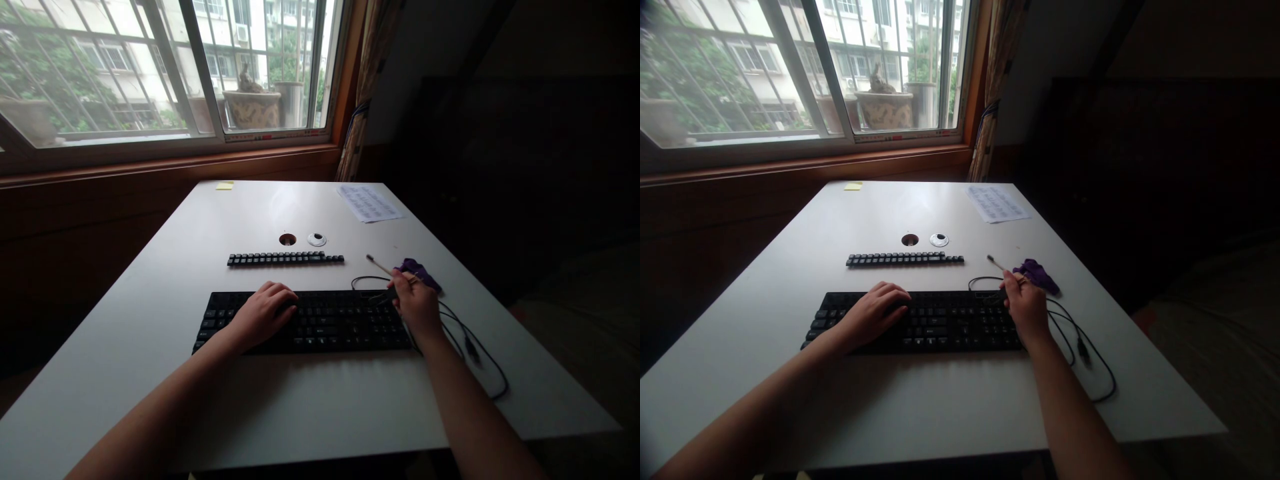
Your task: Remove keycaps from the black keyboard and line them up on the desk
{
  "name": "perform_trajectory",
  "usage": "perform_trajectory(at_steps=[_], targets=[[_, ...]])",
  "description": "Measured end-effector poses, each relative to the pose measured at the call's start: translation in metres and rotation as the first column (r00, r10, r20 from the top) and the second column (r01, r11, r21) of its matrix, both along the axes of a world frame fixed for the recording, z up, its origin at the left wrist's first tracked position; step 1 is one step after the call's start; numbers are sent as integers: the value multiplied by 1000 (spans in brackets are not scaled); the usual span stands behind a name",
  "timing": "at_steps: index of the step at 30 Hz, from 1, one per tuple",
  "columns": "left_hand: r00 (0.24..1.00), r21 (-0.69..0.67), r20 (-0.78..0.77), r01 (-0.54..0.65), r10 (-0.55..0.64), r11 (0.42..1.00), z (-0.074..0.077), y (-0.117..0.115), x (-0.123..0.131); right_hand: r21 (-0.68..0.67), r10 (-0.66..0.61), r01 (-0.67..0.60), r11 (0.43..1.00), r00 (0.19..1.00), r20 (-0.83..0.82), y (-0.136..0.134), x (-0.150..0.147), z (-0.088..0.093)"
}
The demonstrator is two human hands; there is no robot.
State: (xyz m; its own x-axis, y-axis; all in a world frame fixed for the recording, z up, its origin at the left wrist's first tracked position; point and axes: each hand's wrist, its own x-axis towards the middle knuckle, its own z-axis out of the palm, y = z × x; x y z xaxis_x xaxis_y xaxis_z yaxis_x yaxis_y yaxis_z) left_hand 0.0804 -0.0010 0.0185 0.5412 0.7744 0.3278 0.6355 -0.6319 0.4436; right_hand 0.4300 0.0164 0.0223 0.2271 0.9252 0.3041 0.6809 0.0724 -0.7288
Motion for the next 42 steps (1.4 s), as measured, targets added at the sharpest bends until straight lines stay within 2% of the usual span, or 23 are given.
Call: perform_trajectory(at_steps=[2,5,9,14,17,21,26,30,35,42], targets=[[1000,-2,-6,5,-5,1000,0,0,0,-39,-31,27,999,992,-124,2,4,-4],[1000,-3,-12,10,-10,1000,0,0,0,-35,-54,47,998,973,-223,3,5,-9],[1000,-2,-9,12,-12,1000,-1,0,0,30,-37,46,999,970,-239,0,1,-8],[1000,3,-3,9,-9,1000,-1,-1,0,109,-46,77,991,964,-262,-10,-9,3],[1000,9,8,8,-8,1000,0,-1,0,119,30,6,993,953,-302,-12,-19,9],[999,18,37,1,-1,1000,-1,-1,1,86,194,-175,981,921,-339,-13,-39,18],[993,23,118,-13,10,1000,0,-1,0,30,342,-360,932,851,-400,-9,-74,28],[974,-42,224,-32,41,999,5,-1,-2,27,445,-483,875,783,-434,-3,-104,28],[951,-139,302,-27,69,990,7,1,-4,75,511,-535,842,743,-432,-4,-128,16],[947,-173,304,-53,104,983,6,2,-4,119,544,-553,825,716,-438,-13,-133,5]])
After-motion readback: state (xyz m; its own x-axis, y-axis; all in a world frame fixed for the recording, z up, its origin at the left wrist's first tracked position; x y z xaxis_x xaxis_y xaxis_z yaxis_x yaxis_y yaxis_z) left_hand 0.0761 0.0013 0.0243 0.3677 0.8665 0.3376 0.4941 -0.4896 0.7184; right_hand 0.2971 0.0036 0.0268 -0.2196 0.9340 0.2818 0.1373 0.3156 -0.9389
